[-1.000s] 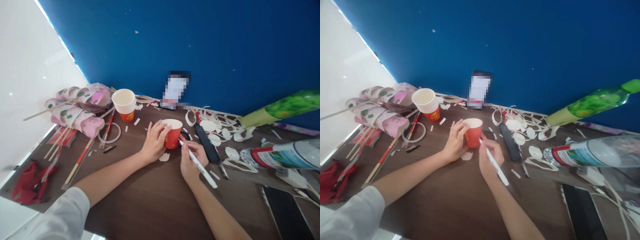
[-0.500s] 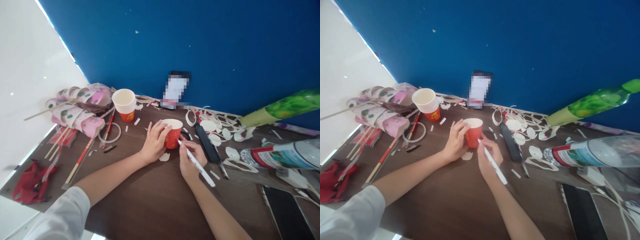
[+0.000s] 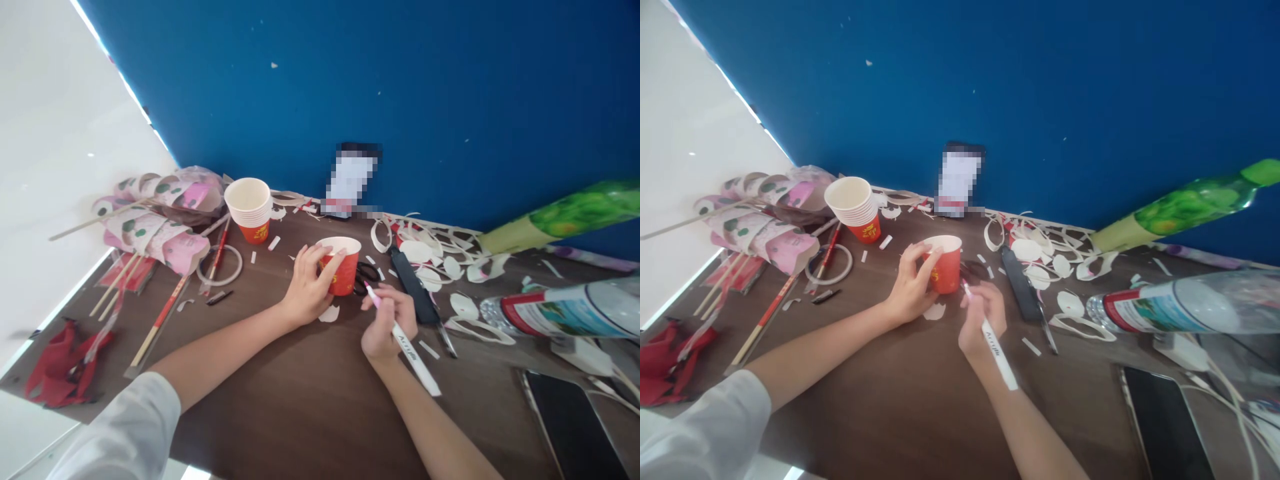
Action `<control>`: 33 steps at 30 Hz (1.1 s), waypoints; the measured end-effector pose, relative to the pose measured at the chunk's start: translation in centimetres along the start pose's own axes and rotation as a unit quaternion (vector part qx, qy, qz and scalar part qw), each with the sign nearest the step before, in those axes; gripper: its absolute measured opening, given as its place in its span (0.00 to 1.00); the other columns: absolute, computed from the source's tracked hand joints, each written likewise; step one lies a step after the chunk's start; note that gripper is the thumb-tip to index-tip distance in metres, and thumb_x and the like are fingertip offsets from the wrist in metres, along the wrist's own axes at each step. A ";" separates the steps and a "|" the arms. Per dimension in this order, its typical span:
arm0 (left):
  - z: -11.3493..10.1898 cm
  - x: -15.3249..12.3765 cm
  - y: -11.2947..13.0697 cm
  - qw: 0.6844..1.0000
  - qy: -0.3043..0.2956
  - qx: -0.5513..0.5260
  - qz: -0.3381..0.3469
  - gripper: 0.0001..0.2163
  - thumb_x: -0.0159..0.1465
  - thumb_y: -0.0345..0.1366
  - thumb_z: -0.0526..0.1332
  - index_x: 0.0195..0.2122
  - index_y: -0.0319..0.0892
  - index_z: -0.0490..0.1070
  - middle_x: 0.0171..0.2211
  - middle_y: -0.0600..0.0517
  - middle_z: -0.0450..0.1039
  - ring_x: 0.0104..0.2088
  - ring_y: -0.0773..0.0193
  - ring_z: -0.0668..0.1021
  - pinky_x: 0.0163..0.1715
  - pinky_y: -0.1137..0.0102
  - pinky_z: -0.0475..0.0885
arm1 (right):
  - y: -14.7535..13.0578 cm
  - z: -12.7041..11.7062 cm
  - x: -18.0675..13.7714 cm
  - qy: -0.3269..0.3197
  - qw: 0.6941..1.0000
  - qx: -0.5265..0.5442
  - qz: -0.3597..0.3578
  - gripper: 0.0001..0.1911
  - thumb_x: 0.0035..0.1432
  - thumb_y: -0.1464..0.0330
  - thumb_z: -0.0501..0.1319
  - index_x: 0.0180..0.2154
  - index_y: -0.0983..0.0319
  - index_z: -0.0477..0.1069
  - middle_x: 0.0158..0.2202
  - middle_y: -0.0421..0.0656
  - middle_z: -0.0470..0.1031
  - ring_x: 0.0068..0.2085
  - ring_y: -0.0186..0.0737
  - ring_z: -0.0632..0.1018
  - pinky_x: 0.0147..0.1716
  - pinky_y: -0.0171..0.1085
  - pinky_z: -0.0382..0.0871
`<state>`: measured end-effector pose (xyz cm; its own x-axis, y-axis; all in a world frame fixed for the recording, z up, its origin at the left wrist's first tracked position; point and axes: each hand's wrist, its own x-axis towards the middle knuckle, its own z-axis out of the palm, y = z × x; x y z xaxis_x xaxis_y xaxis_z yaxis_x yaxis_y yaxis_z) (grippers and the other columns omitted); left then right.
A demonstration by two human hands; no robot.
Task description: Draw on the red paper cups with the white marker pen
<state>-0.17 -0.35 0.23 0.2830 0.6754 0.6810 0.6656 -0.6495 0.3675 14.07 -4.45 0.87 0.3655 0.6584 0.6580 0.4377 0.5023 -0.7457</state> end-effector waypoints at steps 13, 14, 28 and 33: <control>0.2 -0.2 0.1 1.000 0.017 0.009 0.023 0.32 0.58 0.25 0.56 0.64 0.47 0.49 0.53 0.44 0.60 0.60 0.51 0.63 0.61 0.48 0.55 | -0.7 0.6 0.0 -0.050 0.998 0.041 0.018 0.05 0.52 0.74 0.63 0.32 0.61 0.69 0.35 0.46 0.81 0.46 0.53 0.81 0.47 0.53 0.76; 0.2 -0.1 0.1 1.000 0.016 0.007 0.021 0.32 0.59 0.26 0.56 0.64 0.47 0.49 0.53 0.44 0.60 0.60 0.51 0.63 0.61 0.48 0.55 | -0.7 0.6 0.0 -0.049 0.998 0.037 0.023 0.05 0.52 0.74 0.64 0.32 0.61 0.69 0.37 0.47 0.81 0.46 0.53 0.81 0.47 0.53 0.76; 0.1 -0.1 0.2 1.000 0.009 0.015 0.016 0.31 0.61 0.27 0.55 0.64 0.48 0.49 0.53 0.44 0.60 0.60 0.51 0.63 0.61 0.47 0.56 | -0.5 0.6 -0.2 -0.050 0.997 0.033 0.050 0.05 0.51 0.74 0.64 0.32 0.62 0.71 0.43 0.53 0.80 0.48 0.52 0.80 0.45 0.49 0.78; 0.1 -0.1 0.2 1.000 -0.001 0.008 0.016 0.32 0.60 0.26 0.56 0.64 0.48 0.49 0.54 0.44 0.60 0.60 0.51 0.63 0.61 0.47 0.55 | -0.5 0.6 -0.1 -0.047 0.997 0.036 0.053 0.04 0.52 0.73 0.63 0.32 0.62 0.70 0.39 0.51 0.82 0.46 0.52 0.81 0.40 0.46 0.80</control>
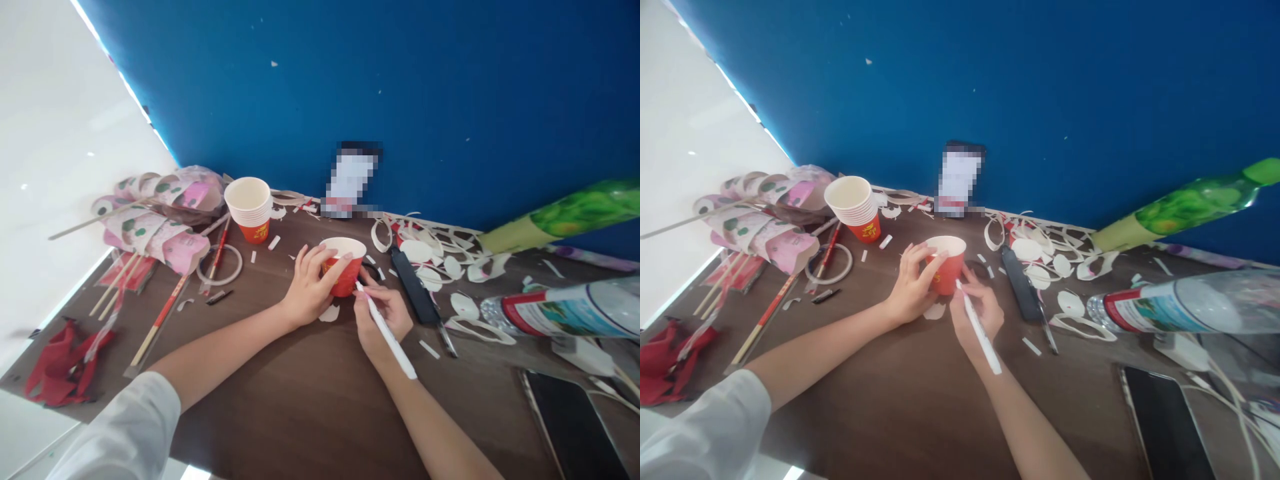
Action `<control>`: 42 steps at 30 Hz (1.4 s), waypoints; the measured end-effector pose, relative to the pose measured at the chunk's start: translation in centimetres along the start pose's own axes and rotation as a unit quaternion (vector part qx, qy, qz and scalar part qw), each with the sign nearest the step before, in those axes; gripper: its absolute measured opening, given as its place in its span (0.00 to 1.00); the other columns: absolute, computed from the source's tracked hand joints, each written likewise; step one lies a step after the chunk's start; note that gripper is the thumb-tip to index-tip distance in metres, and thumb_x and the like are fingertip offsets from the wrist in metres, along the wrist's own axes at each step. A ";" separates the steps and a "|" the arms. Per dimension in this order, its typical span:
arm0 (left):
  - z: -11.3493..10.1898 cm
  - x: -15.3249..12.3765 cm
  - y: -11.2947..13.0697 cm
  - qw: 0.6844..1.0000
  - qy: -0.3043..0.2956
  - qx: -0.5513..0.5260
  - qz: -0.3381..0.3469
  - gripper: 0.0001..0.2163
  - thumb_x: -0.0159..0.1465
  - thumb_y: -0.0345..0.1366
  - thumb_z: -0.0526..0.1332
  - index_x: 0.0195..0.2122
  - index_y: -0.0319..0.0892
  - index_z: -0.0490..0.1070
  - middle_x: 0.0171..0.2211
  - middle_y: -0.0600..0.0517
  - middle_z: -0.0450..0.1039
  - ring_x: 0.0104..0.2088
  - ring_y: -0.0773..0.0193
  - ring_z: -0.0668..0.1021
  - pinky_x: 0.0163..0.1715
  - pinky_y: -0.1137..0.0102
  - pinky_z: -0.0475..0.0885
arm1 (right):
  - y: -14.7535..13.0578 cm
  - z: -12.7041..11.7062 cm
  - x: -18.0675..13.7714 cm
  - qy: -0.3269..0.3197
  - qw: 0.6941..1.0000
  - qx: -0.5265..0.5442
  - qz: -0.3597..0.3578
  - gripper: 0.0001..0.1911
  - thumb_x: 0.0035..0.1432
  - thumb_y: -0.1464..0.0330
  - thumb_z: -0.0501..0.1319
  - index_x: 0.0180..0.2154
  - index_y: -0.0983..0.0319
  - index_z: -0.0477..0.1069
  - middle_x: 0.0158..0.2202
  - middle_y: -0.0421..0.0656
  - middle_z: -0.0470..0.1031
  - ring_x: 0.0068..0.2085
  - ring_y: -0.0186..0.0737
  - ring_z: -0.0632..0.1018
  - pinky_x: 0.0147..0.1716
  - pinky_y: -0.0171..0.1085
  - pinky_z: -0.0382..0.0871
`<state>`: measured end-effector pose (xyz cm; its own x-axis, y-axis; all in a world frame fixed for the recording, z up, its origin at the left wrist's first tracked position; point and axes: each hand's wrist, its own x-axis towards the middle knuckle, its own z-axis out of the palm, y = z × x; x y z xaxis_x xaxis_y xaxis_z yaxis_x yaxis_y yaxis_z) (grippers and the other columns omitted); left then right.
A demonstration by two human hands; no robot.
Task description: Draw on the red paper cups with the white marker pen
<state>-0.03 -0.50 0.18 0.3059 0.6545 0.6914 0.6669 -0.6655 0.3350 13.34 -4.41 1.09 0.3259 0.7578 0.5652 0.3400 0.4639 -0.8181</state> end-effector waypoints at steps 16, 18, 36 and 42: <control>0.0 0.0 -0.1 1.000 0.006 0.008 0.002 0.31 0.59 0.27 0.55 0.64 0.47 0.50 0.54 0.44 0.59 0.60 0.51 0.62 0.61 0.49 0.56 | 0.1 0.0 -0.2 -0.030 0.994 -0.063 -0.082 0.07 0.49 0.76 0.64 0.30 0.59 0.71 0.30 0.42 0.79 0.48 0.55 0.80 0.47 0.52 0.77; 0.0 0.0 0.0 1.000 0.009 0.006 0.005 0.31 0.59 0.27 0.55 0.64 0.46 0.50 0.54 0.44 0.59 0.60 0.51 0.62 0.62 0.49 0.56 | 0.1 -0.1 -0.3 -0.035 0.994 -0.066 -0.081 0.07 0.49 0.76 0.64 0.30 0.59 0.71 0.30 0.42 0.79 0.48 0.55 0.80 0.47 0.52 0.77; 0.0 -0.1 -0.2 0.999 -0.021 -0.030 -0.007 0.39 0.56 0.25 0.56 0.67 0.45 0.38 0.59 0.40 0.55 0.63 0.48 0.59 0.59 0.51 0.58 | 0.4 -0.1 -0.3 -0.006 0.996 -0.004 -0.090 0.07 0.53 0.75 0.63 0.35 0.60 0.71 0.32 0.43 0.80 0.49 0.54 0.79 0.55 0.61 0.68; -0.1 0.0 0.0 1.000 -0.004 0.012 0.000 0.34 0.57 0.29 0.59 0.64 0.43 0.46 0.55 0.40 0.62 0.60 0.49 0.64 0.55 0.55 0.59 | 0.3 0.0 -0.5 -0.002 0.997 -0.024 -0.077 0.06 0.53 0.75 0.63 0.34 0.60 0.71 0.33 0.44 0.81 0.48 0.52 0.80 0.53 0.59 0.70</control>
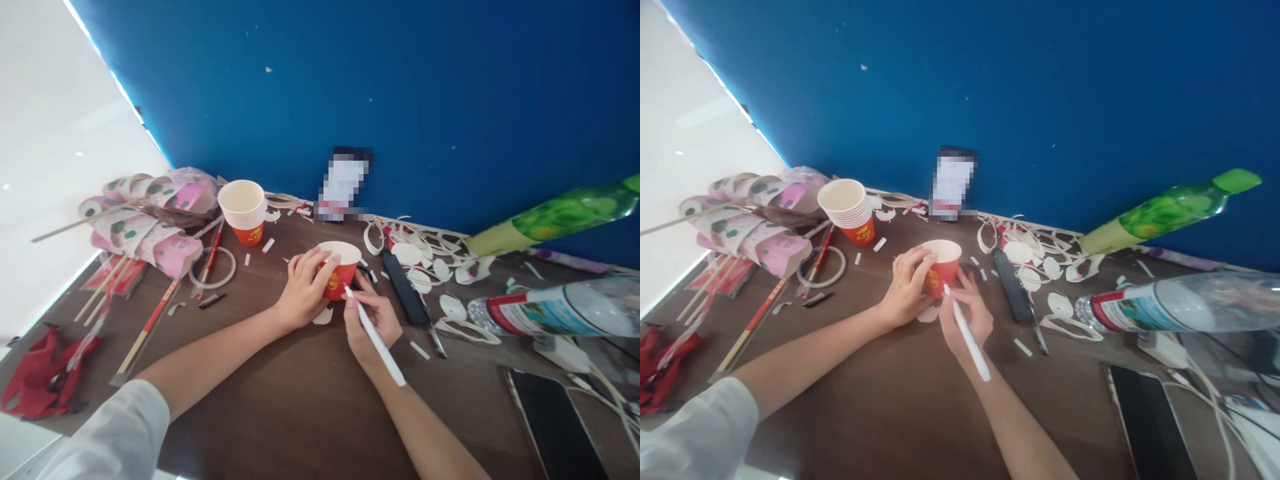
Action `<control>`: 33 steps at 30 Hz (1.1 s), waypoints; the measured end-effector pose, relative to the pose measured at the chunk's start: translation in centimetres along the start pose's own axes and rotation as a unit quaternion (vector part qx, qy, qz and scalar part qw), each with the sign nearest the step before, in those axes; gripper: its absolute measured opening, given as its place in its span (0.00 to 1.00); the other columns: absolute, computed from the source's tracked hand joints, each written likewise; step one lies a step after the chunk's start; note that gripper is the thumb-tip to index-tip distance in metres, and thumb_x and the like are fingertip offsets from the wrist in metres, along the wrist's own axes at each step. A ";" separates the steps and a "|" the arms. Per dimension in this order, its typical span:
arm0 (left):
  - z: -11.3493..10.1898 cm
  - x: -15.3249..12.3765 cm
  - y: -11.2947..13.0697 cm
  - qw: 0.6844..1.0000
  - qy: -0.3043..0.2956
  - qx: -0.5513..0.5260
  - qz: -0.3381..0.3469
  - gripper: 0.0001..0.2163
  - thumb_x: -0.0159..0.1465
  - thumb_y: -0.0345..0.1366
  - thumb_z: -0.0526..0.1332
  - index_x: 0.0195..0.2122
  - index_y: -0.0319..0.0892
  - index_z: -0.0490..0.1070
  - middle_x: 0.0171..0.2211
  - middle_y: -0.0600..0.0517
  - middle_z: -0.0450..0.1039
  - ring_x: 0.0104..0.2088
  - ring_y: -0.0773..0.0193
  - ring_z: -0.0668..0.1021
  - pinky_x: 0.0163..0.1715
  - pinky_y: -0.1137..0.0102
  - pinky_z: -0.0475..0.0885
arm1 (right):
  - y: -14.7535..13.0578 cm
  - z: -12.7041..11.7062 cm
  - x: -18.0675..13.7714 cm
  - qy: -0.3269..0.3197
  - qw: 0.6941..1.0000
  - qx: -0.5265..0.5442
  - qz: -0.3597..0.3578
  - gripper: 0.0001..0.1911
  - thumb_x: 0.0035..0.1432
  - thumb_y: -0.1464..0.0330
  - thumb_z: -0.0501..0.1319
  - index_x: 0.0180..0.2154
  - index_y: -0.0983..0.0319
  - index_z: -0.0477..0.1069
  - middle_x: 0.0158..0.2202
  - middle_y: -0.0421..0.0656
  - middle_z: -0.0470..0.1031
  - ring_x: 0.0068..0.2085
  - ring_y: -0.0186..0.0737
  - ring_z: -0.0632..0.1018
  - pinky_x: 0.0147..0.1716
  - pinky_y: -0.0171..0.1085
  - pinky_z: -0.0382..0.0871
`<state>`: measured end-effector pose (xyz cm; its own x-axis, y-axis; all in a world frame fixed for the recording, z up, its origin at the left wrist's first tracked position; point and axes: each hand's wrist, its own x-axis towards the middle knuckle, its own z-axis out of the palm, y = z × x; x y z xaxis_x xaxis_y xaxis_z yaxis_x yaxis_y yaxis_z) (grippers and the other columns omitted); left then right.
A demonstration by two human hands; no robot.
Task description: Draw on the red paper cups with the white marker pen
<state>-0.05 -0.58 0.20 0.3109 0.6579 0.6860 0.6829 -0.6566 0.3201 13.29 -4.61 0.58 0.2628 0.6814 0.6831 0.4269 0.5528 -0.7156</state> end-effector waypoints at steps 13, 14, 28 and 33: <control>0.0 0.0 0.0 1.000 0.001 0.031 0.001 0.30 0.58 0.32 0.59 0.62 0.42 0.52 0.54 0.40 0.63 0.59 0.49 0.65 0.53 0.57 0.59 | -0.1 0.1 0.1 -0.013 1.000 -0.023 0.005 0.07 0.51 0.75 0.64 0.34 0.60 0.72 0.39 0.47 0.81 0.49 0.51 0.80 0.50 0.54 0.74; 0.0 0.0 0.0 1.000 -0.001 0.028 0.000 0.30 0.58 0.32 0.59 0.62 0.42 0.52 0.54 0.40 0.63 0.59 0.49 0.64 0.53 0.57 0.59 | -0.1 0.0 0.1 -0.014 1.000 -0.023 0.006 0.07 0.51 0.75 0.64 0.34 0.60 0.72 0.39 0.47 0.81 0.49 0.51 0.80 0.50 0.54 0.74; 0.0 -0.1 -0.1 1.000 -0.012 0.011 0.001 0.31 0.57 0.31 0.60 0.62 0.43 0.52 0.55 0.40 0.62 0.60 0.49 0.63 0.54 0.57 0.57 | -0.2 -0.2 0.2 0.030 0.993 0.036 0.110 0.04 0.54 0.71 0.63 0.35 0.62 0.71 0.38 0.48 0.82 0.48 0.49 0.81 0.47 0.49 0.77; 0.0 -0.2 -0.1 1.000 -0.017 0.010 -0.006 0.30 0.58 0.31 0.60 0.61 0.44 0.53 0.55 0.40 0.62 0.60 0.49 0.63 0.54 0.56 0.57 | 0.0 -0.2 0.1 0.029 0.992 0.033 0.120 0.05 0.54 0.70 0.64 0.35 0.62 0.71 0.42 0.50 0.81 0.47 0.49 0.81 0.46 0.48 0.77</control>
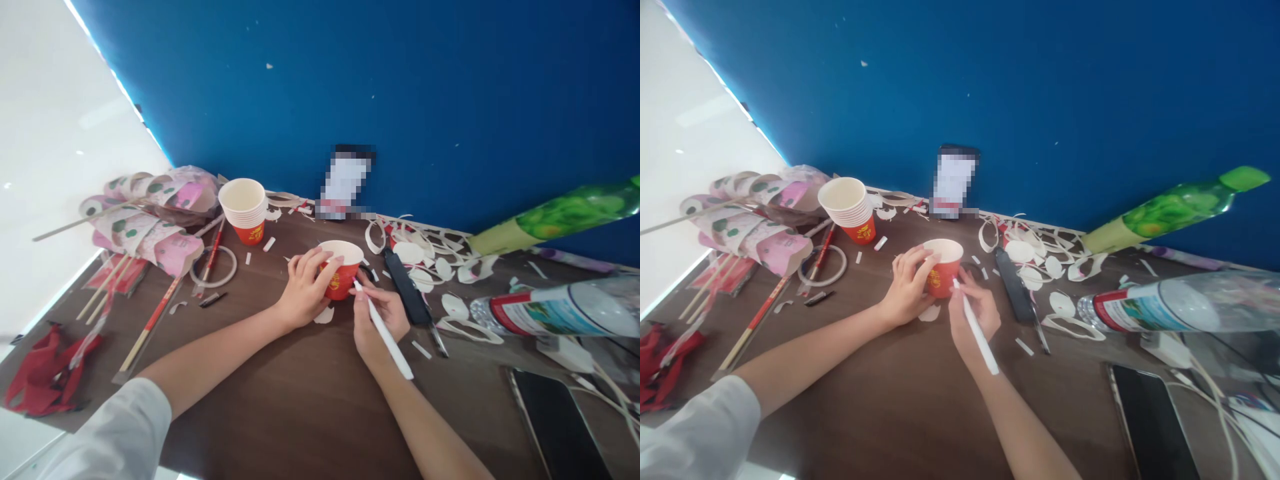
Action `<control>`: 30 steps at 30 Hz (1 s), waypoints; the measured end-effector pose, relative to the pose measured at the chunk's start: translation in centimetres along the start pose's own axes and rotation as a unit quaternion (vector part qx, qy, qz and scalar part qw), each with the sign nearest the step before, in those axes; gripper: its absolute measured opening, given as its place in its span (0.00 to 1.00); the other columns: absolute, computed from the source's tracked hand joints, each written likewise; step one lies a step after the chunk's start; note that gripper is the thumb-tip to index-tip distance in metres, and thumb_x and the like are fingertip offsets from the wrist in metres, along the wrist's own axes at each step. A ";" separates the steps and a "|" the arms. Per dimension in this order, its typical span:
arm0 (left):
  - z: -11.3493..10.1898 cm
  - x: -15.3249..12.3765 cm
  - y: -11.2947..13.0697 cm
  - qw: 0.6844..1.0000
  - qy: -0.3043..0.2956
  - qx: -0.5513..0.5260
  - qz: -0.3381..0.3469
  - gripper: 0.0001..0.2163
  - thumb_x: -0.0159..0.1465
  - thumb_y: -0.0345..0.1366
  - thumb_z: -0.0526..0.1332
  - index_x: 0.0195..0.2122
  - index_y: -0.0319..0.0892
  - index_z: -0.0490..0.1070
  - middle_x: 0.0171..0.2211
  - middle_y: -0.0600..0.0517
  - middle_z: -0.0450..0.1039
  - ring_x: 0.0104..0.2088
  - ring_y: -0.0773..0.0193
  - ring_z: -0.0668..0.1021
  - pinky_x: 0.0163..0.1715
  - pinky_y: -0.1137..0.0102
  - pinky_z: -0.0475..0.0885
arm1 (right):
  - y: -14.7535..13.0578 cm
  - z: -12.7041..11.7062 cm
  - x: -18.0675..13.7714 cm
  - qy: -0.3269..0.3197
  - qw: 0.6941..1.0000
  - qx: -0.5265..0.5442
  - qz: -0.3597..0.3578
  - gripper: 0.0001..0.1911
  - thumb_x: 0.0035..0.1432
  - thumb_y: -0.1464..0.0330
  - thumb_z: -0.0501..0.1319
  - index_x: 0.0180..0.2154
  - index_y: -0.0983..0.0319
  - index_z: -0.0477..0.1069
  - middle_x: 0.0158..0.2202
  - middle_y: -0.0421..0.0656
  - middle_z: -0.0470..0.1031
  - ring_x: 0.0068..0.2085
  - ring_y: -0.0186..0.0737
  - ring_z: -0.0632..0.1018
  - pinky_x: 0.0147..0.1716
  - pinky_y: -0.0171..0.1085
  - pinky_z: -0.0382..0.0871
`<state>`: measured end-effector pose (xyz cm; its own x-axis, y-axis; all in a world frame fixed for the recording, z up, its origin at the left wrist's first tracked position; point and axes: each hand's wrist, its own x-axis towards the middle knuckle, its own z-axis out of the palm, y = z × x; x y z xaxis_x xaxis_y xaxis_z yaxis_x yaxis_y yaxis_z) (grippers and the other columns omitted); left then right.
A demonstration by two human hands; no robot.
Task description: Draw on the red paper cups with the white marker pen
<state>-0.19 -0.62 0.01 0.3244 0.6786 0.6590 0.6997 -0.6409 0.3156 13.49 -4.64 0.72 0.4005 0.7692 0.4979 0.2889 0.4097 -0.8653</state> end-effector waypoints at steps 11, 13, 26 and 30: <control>-0.1 0.0 0.1 1.000 -0.006 0.002 -0.009 0.29 0.57 0.30 0.60 0.60 0.43 0.55 0.56 0.40 0.63 0.60 0.49 0.63 0.55 0.56 0.58 | 0.0 0.1 0.1 -0.001 1.000 0.008 -0.010 0.04 0.54 0.70 0.64 0.35 0.62 0.71 0.40 0.49 0.81 0.47 0.49 0.81 0.44 0.46 0.78; -0.1 0.1 0.1 1.000 -0.004 0.000 -0.007 0.29 0.57 0.30 0.60 0.60 0.42 0.55 0.55 0.40 0.63 0.60 0.48 0.63 0.55 0.56 0.57 | 0.0 0.1 0.2 -0.001 1.000 0.016 -0.007 0.04 0.54 0.70 0.64 0.35 0.62 0.71 0.40 0.49 0.82 0.46 0.48 0.81 0.43 0.45 0.79; -0.1 0.4 -0.3 0.998 -0.030 -0.059 -0.016 0.33 0.56 0.26 0.58 0.62 0.44 0.50 0.59 0.39 0.58 0.66 0.48 0.58 0.61 0.49 0.52 | -1.1 -0.1 1.2 0.020 0.999 0.024 0.006 0.04 0.56 0.67 0.63 0.33 0.62 0.71 0.28 0.45 0.82 0.42 0.51 0.83 0.37 0.44 0.80; 0.0 0.4 -0.3 0.996 -0.026 -0.077 -0.019 0.32 0.57 0.26 0.59 0.62 0.44 0.50 0.59 0.39 0.58 0.66 0.49 0.58 0.61 0.46 0.53 | -1.3 0.0 1.1 0.014 1.000 0.017 0.021 0.05 0.55 0.67 0.63 0.32 0.62 0.70 0.31 0.46 0.82 0.42 0.50 0.83 0.37 0.43 0.80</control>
<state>-0.28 -0.13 0.17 0.3348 0.7187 0.6094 0.6068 -0.6592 0.4441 13.54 -4.31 2.39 0.4354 0.7728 0.4619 0.2419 0.3937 -0.8868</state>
